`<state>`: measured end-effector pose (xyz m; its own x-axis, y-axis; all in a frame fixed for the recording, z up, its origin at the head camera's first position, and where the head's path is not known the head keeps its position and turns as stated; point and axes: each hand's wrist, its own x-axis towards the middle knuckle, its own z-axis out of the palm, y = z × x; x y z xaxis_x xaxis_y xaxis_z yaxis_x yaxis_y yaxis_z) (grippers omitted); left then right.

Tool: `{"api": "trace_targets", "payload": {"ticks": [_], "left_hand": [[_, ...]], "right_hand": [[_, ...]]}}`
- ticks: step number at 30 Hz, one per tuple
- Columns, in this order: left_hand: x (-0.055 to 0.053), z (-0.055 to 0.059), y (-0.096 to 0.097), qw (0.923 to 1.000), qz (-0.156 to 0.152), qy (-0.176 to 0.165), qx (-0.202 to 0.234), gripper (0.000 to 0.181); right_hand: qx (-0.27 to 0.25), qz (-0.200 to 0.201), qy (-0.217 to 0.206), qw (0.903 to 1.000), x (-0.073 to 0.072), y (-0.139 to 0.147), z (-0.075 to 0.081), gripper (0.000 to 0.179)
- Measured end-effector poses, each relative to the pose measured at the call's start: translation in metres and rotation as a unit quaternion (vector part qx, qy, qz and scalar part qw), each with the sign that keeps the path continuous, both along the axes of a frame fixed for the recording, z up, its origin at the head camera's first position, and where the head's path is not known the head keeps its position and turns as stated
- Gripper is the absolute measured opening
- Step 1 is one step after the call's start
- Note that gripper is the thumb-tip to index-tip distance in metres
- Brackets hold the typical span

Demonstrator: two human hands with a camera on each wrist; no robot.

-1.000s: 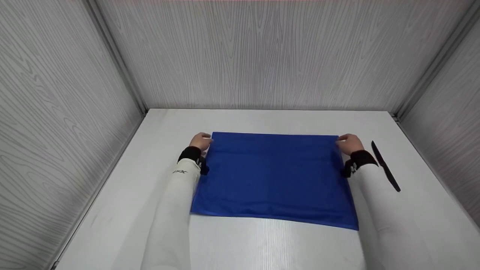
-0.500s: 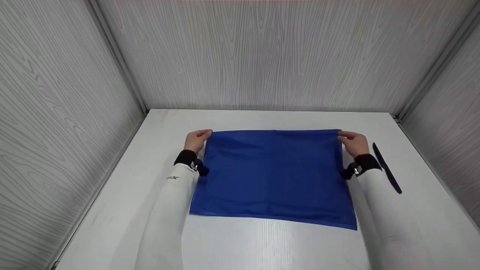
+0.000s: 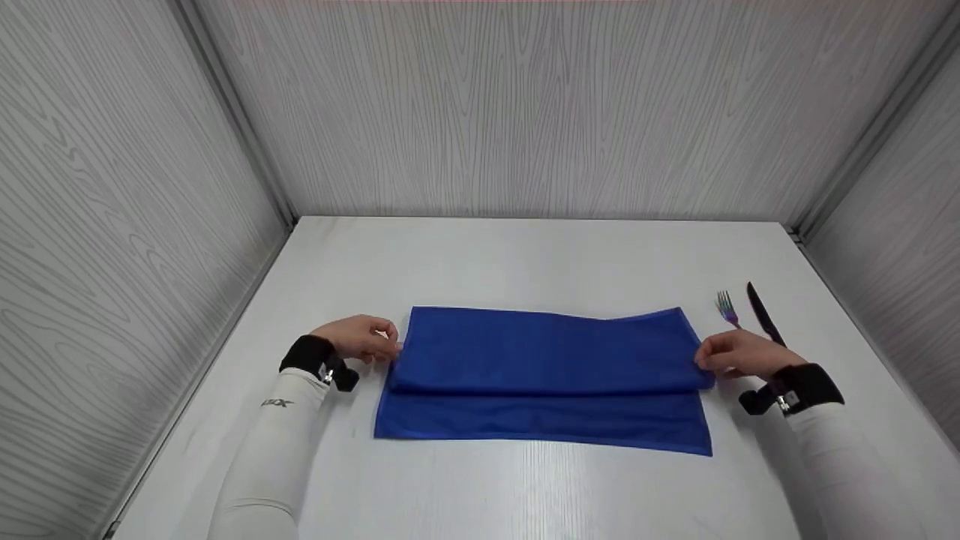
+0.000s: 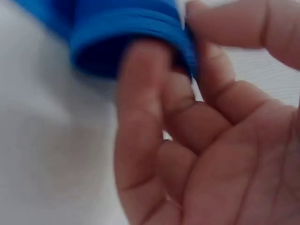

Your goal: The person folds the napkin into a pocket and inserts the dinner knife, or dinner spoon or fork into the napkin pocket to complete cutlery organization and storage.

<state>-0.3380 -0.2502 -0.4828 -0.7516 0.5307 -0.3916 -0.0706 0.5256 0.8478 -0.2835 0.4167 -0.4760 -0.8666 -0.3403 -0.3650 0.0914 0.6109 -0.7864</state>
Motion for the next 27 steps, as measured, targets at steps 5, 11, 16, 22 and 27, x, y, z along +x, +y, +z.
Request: {"api": "trace_targets", "payload": {"ticks": [5,11,16,22,27], "left_hand": [[-0.009,0.001,0.022,0.9914,0.123,-0.011,-0.043,0.042],[-0.021,-0.007,0.047,0.9717,0.236,-0.005,0.014,0.05],[-0.025,-0.014,0.057,0.9686,0.238,0.049,0.053,0.042],[-0.028,-0.003,0.056,0.9592,0.238,0.091,0.123,0.036],[-0.035,0.021,0.049,0.9301,0.273,0.197,0.147,0.032]], "right_hand": [[-0.004,-0.095,-0.002,0.9954,-0.012,-0.005,-0.009,0.03],[0.052,-0.119,0.061,0.9896,-0.026,-0.021,-0.01,0.032],[0.067,-0.052,0.101,0.9913,-0.031,-0.024,-0.002,0.036],[0.04,-0.039,0.102,0.9932,-0.032,-0.016,0.017,0.041],[0.03,-0.08,0.137,0.9868,-0.041,-0.012,0.041,0.043]]}}
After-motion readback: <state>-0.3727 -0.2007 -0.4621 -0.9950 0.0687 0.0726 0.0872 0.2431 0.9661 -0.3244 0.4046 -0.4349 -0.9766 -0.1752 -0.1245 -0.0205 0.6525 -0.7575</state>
